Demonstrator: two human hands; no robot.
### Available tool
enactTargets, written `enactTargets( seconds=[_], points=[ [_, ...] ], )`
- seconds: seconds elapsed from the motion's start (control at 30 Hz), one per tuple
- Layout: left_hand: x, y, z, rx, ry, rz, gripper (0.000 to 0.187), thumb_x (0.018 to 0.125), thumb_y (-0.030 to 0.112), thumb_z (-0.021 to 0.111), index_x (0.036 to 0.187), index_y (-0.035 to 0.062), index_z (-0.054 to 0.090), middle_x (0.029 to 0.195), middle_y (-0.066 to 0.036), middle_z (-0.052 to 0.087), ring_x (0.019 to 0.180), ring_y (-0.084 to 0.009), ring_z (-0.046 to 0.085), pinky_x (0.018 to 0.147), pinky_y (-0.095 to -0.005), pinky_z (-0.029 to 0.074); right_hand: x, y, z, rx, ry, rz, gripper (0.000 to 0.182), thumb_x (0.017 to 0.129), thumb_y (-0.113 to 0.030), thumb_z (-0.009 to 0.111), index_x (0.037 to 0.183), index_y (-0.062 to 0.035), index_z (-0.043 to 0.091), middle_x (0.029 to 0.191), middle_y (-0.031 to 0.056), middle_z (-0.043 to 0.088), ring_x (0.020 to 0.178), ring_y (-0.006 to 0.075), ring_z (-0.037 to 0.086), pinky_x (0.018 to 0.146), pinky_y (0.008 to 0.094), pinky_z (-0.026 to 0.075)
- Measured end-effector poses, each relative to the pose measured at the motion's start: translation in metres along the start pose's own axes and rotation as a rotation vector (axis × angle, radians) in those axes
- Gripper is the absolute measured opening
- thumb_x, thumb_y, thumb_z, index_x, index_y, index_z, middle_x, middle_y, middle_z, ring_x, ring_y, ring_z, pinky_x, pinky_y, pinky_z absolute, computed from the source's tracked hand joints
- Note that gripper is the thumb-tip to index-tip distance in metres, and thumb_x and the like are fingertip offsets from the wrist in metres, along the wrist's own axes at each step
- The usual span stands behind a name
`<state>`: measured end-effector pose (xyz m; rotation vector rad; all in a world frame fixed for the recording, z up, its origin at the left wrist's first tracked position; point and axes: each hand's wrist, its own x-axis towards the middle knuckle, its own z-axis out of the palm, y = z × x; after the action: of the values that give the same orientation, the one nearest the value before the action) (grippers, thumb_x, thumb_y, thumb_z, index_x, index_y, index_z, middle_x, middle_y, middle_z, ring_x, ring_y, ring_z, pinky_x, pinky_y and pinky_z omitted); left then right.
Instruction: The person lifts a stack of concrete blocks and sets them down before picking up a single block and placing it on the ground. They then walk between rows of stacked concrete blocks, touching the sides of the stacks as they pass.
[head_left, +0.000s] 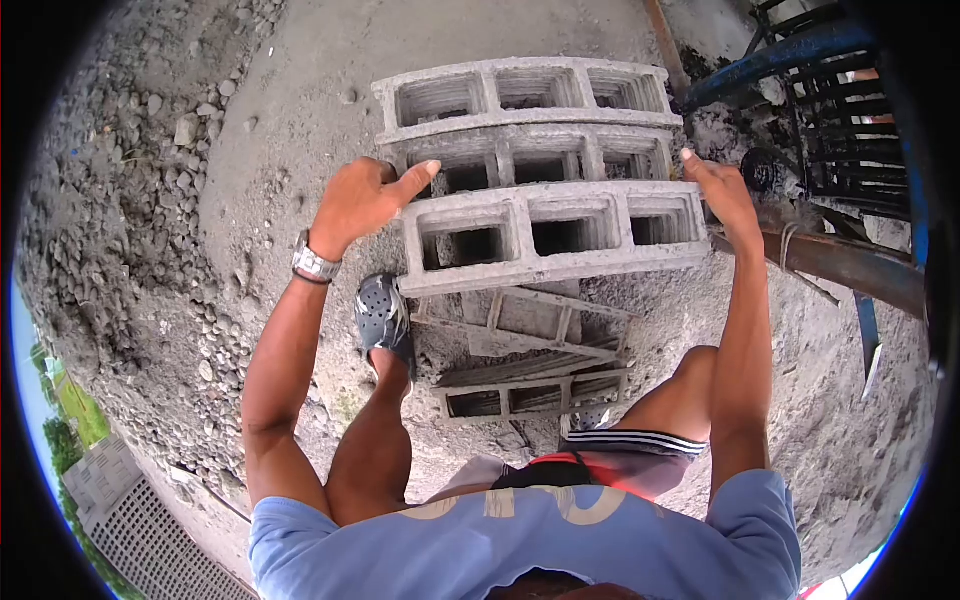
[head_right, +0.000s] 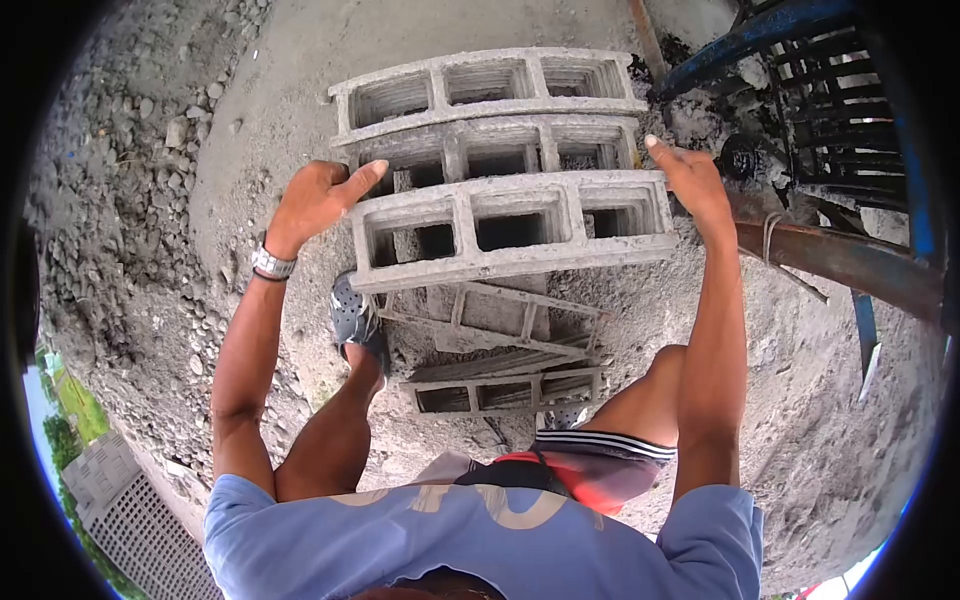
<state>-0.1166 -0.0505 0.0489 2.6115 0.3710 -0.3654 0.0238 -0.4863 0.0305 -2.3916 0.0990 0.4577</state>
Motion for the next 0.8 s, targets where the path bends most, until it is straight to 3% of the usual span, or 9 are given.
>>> enactTargets(
  seconds=[0.03, 0.13, 0.23, 0.33, 0.57, 0.67, 0.8],
  points=[
    [0.007, -0.003, 0.001, 0.012, -0.012, -0.007, 0.076, 0.082, 0.066, 0.06, 0.05, -0.0036, 0.055, 0.042, -0.016, 0.046, 0.041, -0.0255, 0.048, 0.043, -0.0417, 0.035, 0.002, -0.001, 0.003, 0.05, -0.039, -0.09, 0.065, 0.085, -0.056, 0.065, 0.085, 0.0088, 0.067, 0.076, 0.0104, 0.064, 0.075, 0.0181, 0.057, 0.072, 0.0325, 0.047],
    [0.011, -0.008, -0.002, 0.006, -0.048, 0.011, 0.077, 0.079, 0.066, 0.062, 0.05, -0.0045, 0.056, 0.044, -0.016, 0.049, 0.04, -0.0265, 0.047, 0.043, -0.0411, 0.035, 0.009, -0.021, 0.003, -0.149, -0.186, -0.022, 0.062, 0.087, -0.054, 0.064, 0.082, 0.0082, 0.066, 0.078, 0.0104, 0.063, 0.078, 0.0181, 0.056, 0.073, 0.0339, 0.045],
    [0.015, -0.009, -0.002, 0.093, -0.09, -0.048, 0.077, 0.076, 0.068, 0.063, 0.05, -0.0046, 0.057, 0.046, -0.017, 0.052, 0.042, -0.0284, 0.05, 0.045, -0.0419, 0.037, 0.016, -0.031, 0.012, -0.207, -0.157, -0.022, 0.059, 0.083, -0.049, 0.068, 0.082, 0.0098, 0.066, 0.076, 0.0109, 0.063, 0.076, 0.0202, 0.057, 0.072, 0.0343, 0.045],
    [0.025, -0.02, 0.018, -0.145, -0.085, 0.001, 0.073, 0.075, 0.065, 0.063, 0.052, -0.0039, 0.059, 0.048, -0.017, 0.055, 0.049, -0.0295, 0.056, 0.051, -0.0426, 0.041, 0.026, -0.025, 0.02, -0.229, -0.143, -0.041, 0.053, 0.077, -0.042, 0.074, 0.078, 0.01, 0.066, 0.074, 0.0121, 0.062, 0.074, 0.0209, 0.057, 0.069, 0.0362, 0.045],
    [0.027, -0.008, 0.006, -0.066, -0.25, -0.094, 0.066, 0.08, 0.06, 0.058, 0.054, 0.0, 0.06, 0.055, -0.019, 0.059, 0.058, -0.0315, 0.063, 0.06, -0.0413, 0.047, 0.049, -0.023, 0.027, -0.225, -0.176, -0.039, 0.038, 0.067, -0.026, 0.077, 0.07, 0.0098, 0.064, 0.066, 0.0109, 0.062, 0.064, 0.0221, 0.058, 0.06, 0.0383, 0.044],
    [0.02, 0.004, -0.002, -0.066, -0.26, -0.119, 0.065, 0.078, 0.059, 0.06, 0.055, -0.0017, 0.061, 0.056, -0.02, 0.06, 0.06, -0.0326, 0.064, 0.063, -0.0424, 0.049, 0.048, -0.026, 0.028, -0.341, -0.128, -0.057, 0.04, 0.067, -0.026, 0.078, 0.075, 0.0111, 0.064, 0.072, 0.0139, 0.064, 0.069, 0.0216, 0.06, 0.063, 0.0386, 0.045],
    [0.033, -0.021, 0.022, -0.164, -0.159, -0.025, 0.062, 0.076, 0.054, 0.064, 0.068, -0.0077, 0.066, 0.07, -0.027, 0.064, 0.073, -0.0372, 0.067, 0.071, -0.0441, 0.05, 0.038, -0.025, 0.027, -0.217, -0.064, -0.056, 0.049, 0.07, -0.033, 0.079, 0.085, 0.0116, 0.064, 0.081, 0.0141, 0.065, 0.076, 0.0219, 0.059, 0.069, 0.0375, 0.045]
  ],
)
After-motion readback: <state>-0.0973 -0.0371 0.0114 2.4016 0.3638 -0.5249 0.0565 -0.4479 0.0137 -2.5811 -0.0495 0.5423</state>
